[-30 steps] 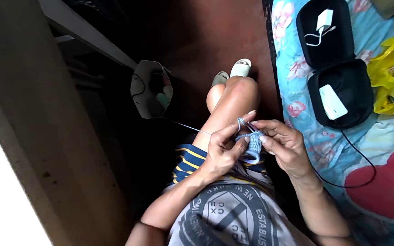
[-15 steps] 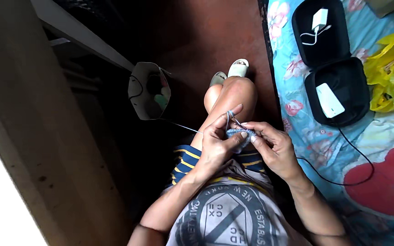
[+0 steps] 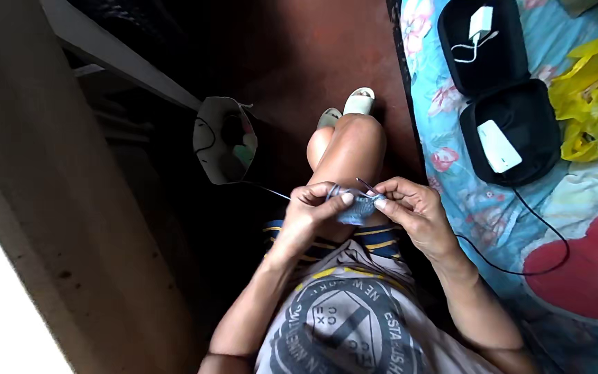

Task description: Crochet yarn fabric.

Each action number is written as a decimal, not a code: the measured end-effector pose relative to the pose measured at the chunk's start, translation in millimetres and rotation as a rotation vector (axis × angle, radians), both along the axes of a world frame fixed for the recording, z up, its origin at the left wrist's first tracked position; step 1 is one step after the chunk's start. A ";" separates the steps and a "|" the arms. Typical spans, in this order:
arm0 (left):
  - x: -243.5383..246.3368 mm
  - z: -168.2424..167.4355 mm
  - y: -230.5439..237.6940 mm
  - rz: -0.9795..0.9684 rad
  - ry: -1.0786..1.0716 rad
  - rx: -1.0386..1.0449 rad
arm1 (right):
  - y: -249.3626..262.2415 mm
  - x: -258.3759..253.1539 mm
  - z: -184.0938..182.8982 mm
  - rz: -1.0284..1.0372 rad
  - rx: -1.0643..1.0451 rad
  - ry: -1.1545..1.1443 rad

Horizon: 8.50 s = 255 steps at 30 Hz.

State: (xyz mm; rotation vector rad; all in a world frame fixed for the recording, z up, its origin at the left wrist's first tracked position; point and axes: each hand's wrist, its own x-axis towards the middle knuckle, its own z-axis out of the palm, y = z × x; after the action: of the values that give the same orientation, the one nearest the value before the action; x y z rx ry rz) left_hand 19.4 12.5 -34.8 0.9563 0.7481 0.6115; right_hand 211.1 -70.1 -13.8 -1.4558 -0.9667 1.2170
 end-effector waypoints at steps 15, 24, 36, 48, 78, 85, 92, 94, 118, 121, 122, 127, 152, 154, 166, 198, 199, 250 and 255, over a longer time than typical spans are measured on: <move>1.6 0.0 1.0 -0.067 -0.187 0.163 | -2.1 -8.4 5.0 0.079 -0.043 0.127; 12.2 4.6 -10.4 0.021 -0.016 0.034 | -5.8 -15.2 -3.8 0.028 0.184 -0.407; 12.6 9.3 -10.4 0.116 -0.030 -0.121 | -6.6 4.8 -14.3 0.126 0.284 -0.552; 10.2 9.4 -7.3 0.144 -0.009 -0.100 | -3.9 25.3 -8.2 0.312 0.431 -0.907; 15.1 6.4 -13.8 0.222 -0.044 -0.164 | -15.5 3.3 -13.6 0.147 0.381 -0.962; 23.5 -10.4 -32.3 0.264 0.071 0.551 | -15.7 -6.9 -11.9 0.028 0.248 -0.537; 29.9 -10.8 -42.6 0.339 -0.071 0.373 | -6.8 -22.3 1.1 -0.047 0.016 -0.089; 26.8 -4.1 -39.5 0.322 -0.081 0.231 | -10.3 -24.1 -0.7 -0.041 0.112 -0.428; 13.6 0.4 -17.7 0.192 -0.072 0.011 | -16.4 1.7 -14.1 0.096 0.393 -0.911; 15.0 1.5 -20.4 0.203 -0.051 0.085 | -15.3 1.6 -13.7 0.085 0.393 -0.872; 15.2 1.9 -20.6 0.208 -0.048 0.090 | -15.0 1.8 -13.7 0.080 0.393 -0.851; 13.3 0.0 -16.8 0.203 -0.064 0.021 | -16.8 5.5 -13.9 0.064 0.390 -0.865; 15.0 -4.3 -14.4 0.190 -0.100 -0.027 | -17.3 6.7 -9.0 0.104 0.415 -1.134; 15.0 -5.4 -14.5 0.197 -0.097 -0.015 | -18.1 6.7 -7.7 0.110 0.406 -1.160; 14.4 -7.7 -16.4 0.173 -0.082 -0.006 | -17.6 5.6 -8.1 0.136 0.426 -1.181; 21.7 -0.1 -30.8 0.285 -0.134 0.076 | -11.3 -22.1 -6.7 -0.053 0.235 -0.295; 18.3 0.9 -27.1 0.255 -0.144 0.026 | -13.0 -18.9 -10.1 -0.052 0.299 -0.461; 17.8 9.2 -9.9 0.245 0.010 0.060 | -1.5 20.6 -0.2 0.282 0.437 -1.116; 17.6 9.0 -11.5 0.233 -0.002 0.028 | -5.9 16.4 -6.0 0.243 0.447 -1.076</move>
State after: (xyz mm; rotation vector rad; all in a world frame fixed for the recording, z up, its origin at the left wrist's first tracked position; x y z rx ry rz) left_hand 37.0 1.0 -25.9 0.9004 0.8585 0.8281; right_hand 227.5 -76.0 -19.8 -1.6208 -2.0173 0.2226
